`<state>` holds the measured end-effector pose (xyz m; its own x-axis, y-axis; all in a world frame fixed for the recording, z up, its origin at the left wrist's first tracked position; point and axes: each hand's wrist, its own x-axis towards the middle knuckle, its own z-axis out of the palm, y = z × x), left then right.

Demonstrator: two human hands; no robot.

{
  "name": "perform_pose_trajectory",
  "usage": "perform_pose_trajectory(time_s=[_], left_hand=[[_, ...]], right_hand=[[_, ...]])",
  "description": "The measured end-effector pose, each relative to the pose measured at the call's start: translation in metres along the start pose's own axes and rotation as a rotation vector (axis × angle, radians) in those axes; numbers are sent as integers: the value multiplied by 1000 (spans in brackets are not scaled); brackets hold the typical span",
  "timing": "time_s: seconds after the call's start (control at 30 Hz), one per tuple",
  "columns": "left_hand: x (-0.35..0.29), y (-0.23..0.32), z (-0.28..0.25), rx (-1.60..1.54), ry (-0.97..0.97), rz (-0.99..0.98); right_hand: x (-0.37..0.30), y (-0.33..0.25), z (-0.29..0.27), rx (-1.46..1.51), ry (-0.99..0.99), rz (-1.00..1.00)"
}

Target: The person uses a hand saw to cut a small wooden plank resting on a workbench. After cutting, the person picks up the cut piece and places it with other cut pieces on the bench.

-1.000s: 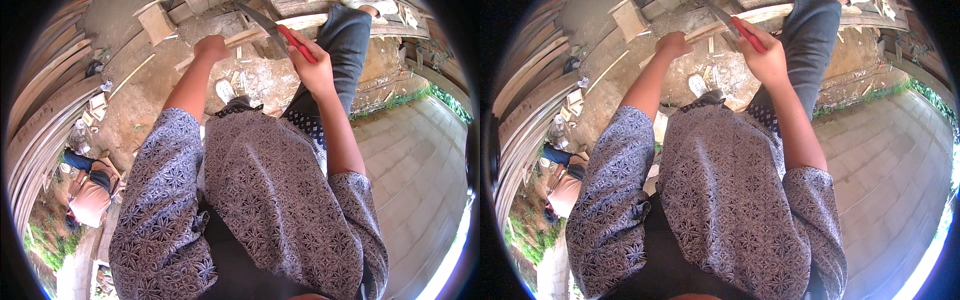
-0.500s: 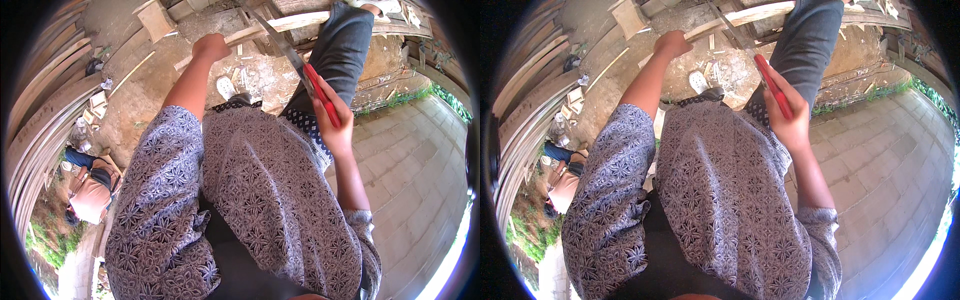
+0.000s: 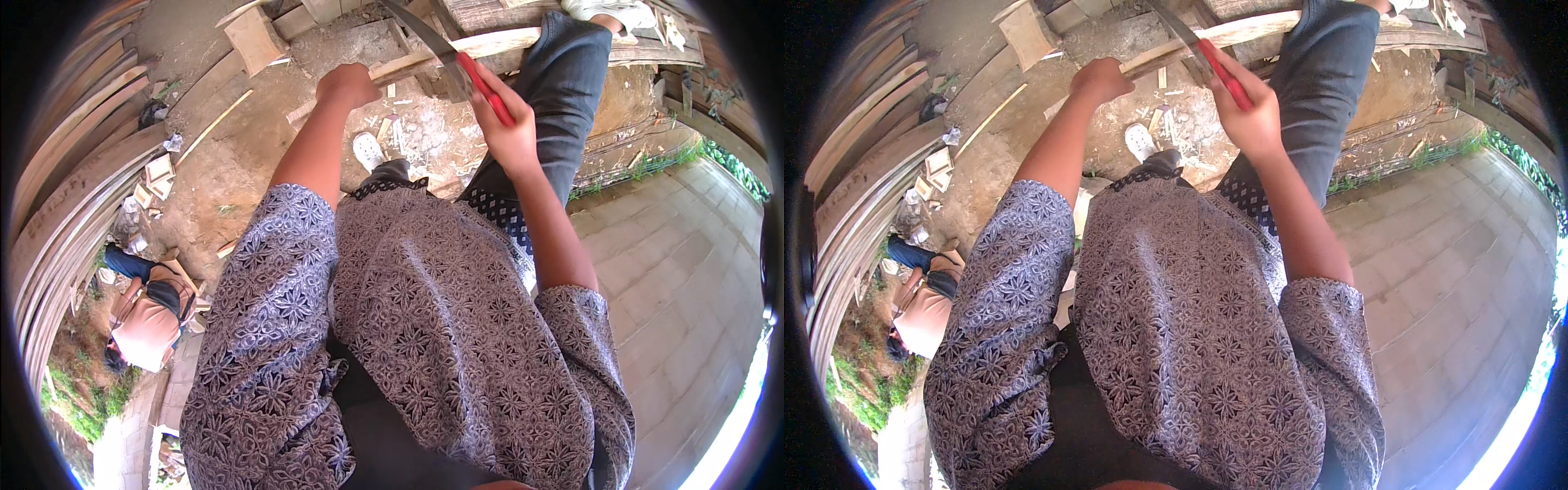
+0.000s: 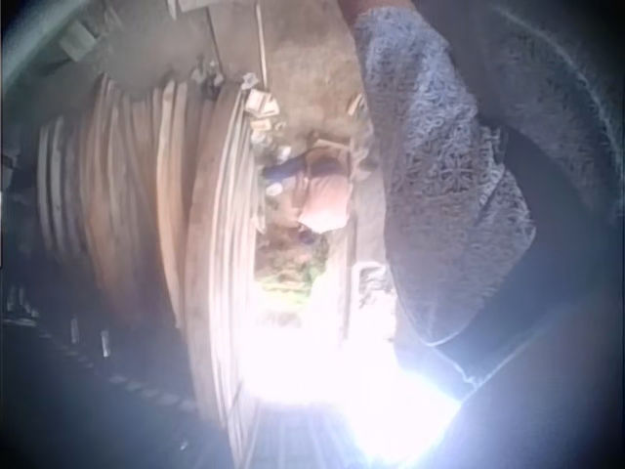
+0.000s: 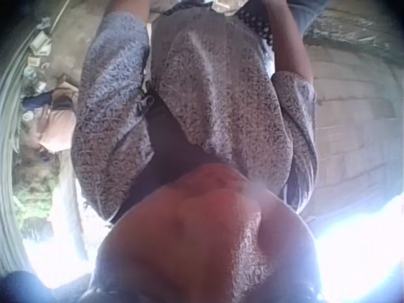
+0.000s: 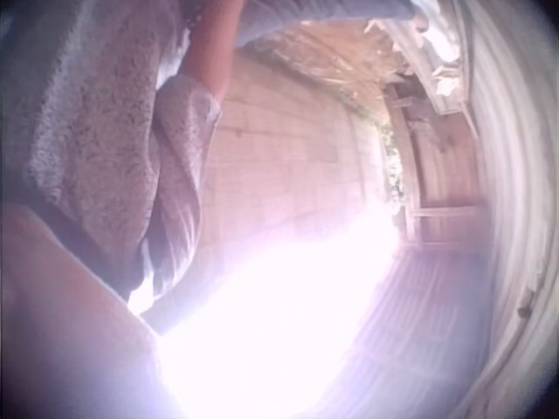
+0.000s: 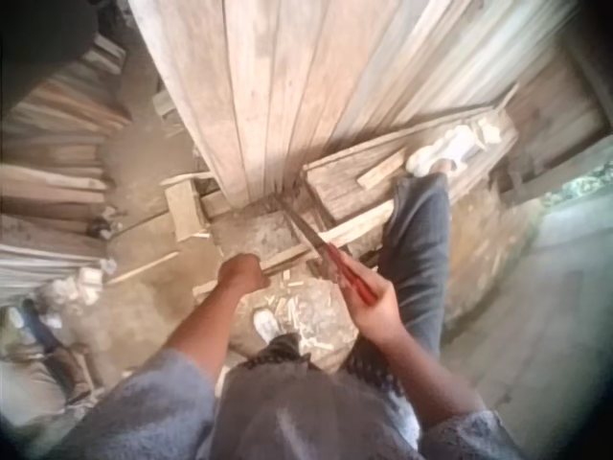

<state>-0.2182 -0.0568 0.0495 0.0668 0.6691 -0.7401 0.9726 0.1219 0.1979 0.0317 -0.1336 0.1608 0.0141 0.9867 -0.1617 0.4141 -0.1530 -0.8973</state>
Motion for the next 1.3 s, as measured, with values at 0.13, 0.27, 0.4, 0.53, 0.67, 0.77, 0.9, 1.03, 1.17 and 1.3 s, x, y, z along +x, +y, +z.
perform_pose_trajectory(time_s=[0.13, 0.27, 0.4, 0.53, 0.67, 0.77, 0.9, 1.03, 1.17, 1.3], left_hand=[[-2, -5, -3, -11, -20, -27], [-1, -1, 3, -18, -7, -16], [1, -1, 6, 2, 33, -29], [8, -6, -2, 14, 41, -3], [-3, -3, 4, -6, 53, 19], [-12, -3, 11, 36, 193, 95], [-22, 0, 27, 84, 384, 145], [-16, 1, 7, 70, 134, 122], [-11, -2, 19, 4, 55, 102], [0, -7, 15, 24, 35, 111]], right_hand=[[-77, -34, -50, 22, -27, 124], [-113, -66, -92, -88, -85, 151], [-53, -49, -53, -106, -80, 13], [10, -18, 13, -22, -19, -10], [-4, -9, 6, 22, 10, -74], [-4, 0, -2, 86, -13, 51], [-4, -11, 1, 10, 12, -20], [4, -1, 0, 9, -2, 1], [1, 0, 1, 14, -59, 109], [-2, 2, 9, 56, -27, 108]])
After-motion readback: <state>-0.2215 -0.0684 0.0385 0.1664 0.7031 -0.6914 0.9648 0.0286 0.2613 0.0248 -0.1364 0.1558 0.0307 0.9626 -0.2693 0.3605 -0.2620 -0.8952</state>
